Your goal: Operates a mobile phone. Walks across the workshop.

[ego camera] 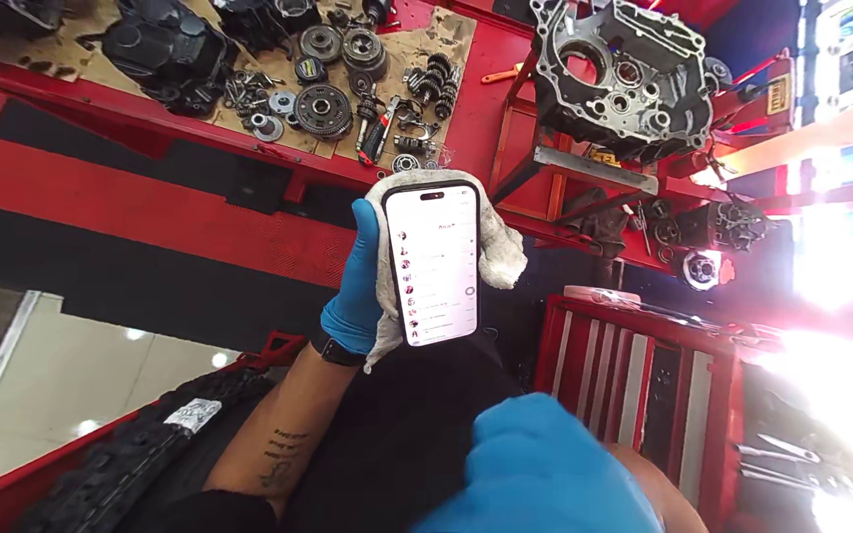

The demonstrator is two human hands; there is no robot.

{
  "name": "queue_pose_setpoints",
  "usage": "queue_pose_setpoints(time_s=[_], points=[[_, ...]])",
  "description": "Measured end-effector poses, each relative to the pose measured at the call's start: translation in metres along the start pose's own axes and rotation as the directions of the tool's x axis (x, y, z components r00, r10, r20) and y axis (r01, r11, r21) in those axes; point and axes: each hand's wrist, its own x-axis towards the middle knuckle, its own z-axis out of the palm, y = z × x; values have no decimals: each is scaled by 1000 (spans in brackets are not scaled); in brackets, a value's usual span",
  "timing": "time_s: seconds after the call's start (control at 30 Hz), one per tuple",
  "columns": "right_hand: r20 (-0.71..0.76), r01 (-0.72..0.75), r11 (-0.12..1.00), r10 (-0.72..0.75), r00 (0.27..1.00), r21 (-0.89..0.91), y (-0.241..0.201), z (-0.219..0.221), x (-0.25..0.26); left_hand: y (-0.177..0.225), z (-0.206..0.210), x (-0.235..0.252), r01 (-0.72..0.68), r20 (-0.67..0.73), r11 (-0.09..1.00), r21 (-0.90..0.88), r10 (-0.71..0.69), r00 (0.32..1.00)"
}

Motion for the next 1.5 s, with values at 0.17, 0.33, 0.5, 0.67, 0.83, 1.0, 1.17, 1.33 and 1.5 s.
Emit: queue_pose_setpoints(time_s=[0.17,0.33,0.5,0.67,0.83,1.0,1.17,1.33,1.5], points=[[-195,-123,945,65,979,-304,60,-16,-18,3,5,0,-15,-35,1000,-1,14,999],[-214,-183,842,83,973,-508,83,-24,-20,1,3,4,-11,-4,999,-36,11,1000],[-221,-196,800,81,972,-568,93,-26,-20,0,5,7,0,-22,999,-37,-1,1000],[-228,-192,849,87,970,-493,92,-32,-20,2,6,10,12,3,997,-76,-11,1000],[-243,-173,894,75,967,-413,90,-42,-18,6,6,13,-2,28,998,-69,4,1000],[-250,-148,918,55,967,-368,91,-49,-15,10,8,15,-39,15,998,-57,40,999],[-176,-149,900,83,981,-409,91,-47,-16,12,6,14,-38,2,998,-55,38,999],[-94,-151,882,122,988,-446,94,-44,-21,14,8,15,-40,-32,998,-56,38,999],[-99,-157,885,125,987,-438,93,-48,-24,15,6,15,-56,-23,997,-46,55,998]])
